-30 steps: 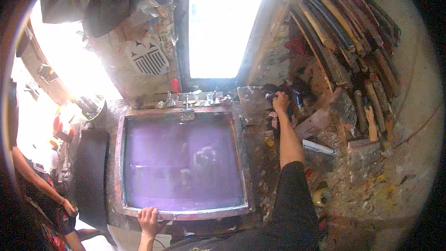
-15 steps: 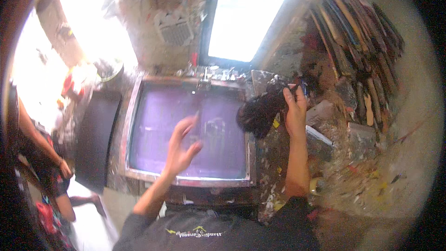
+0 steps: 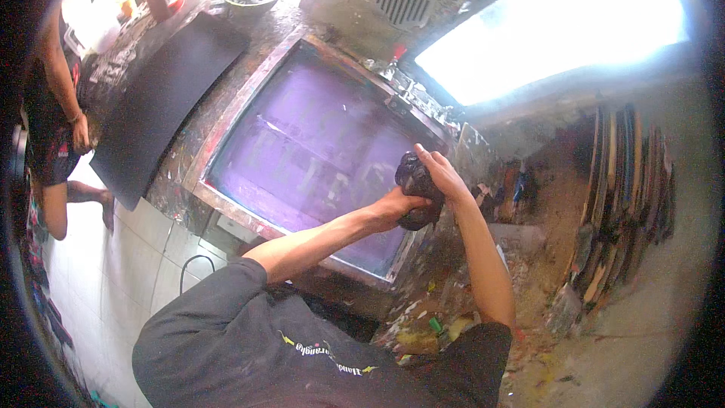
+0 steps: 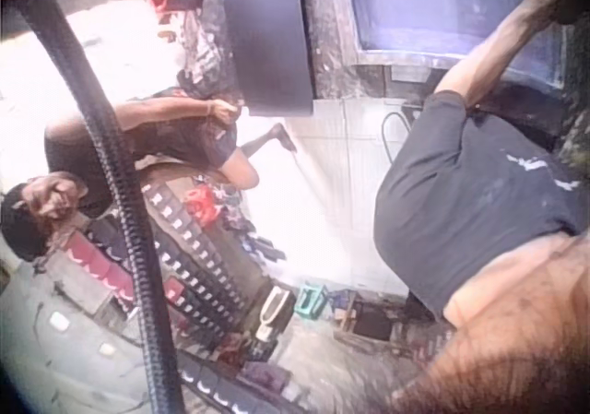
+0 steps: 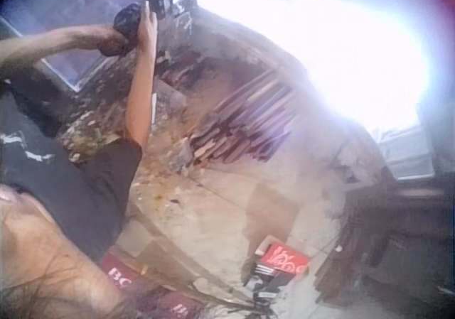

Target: The person applies masking tape to the edges of a screen printing frame, then uses a squeegee to spread white ink across the screen. They place a black fabric with a logo on the table and smooth it out.

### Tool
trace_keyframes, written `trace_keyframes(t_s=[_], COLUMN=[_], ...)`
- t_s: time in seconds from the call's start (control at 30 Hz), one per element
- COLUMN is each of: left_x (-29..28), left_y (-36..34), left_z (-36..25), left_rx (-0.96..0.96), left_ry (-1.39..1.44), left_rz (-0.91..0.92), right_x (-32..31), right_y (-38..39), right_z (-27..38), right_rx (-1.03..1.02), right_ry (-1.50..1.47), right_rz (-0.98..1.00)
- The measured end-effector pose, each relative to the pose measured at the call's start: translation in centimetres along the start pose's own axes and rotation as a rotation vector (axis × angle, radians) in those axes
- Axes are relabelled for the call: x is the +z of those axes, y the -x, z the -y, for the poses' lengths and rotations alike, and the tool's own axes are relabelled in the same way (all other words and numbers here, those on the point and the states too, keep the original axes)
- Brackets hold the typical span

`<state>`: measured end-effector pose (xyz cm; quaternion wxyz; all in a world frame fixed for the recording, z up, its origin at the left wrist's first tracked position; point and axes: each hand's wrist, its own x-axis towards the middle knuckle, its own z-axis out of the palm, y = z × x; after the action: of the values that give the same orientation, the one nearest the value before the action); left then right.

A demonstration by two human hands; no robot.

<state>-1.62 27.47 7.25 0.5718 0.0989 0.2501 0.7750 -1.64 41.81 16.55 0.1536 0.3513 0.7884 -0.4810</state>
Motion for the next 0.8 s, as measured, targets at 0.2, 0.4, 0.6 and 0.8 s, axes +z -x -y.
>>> trace_keyframes(t_s=[0.2, 0.4, 0.6, 0.8], left_x=[-0.3, 0.9, -2.9, -1.8], left_y=[-6.8, -7.9, -10.7, -10.2], left_z=[3.6, 4.2, 4.8, 3.9], left_rx=[0.315, 0.596, 0.512, 0.708], left_ry=[-0.34, -0.525, -0.68, -0.698], left_rz=[-0.444, -0.604, -0.378, -0.412], right_x=[-0.2, -1.4, -0.2, -2.8], right_y=[-4.5, -8.6, -9.6, -10.7], right_z=[2.5, 0.9, 4.1, 1.3], right_rx=[0.067, 0.119, 0.041, 0.035], right_ry=[0.177, 0.258, 0.527, 0.227], right_rz=[0.045, 0.09, 0.202, 0.271])
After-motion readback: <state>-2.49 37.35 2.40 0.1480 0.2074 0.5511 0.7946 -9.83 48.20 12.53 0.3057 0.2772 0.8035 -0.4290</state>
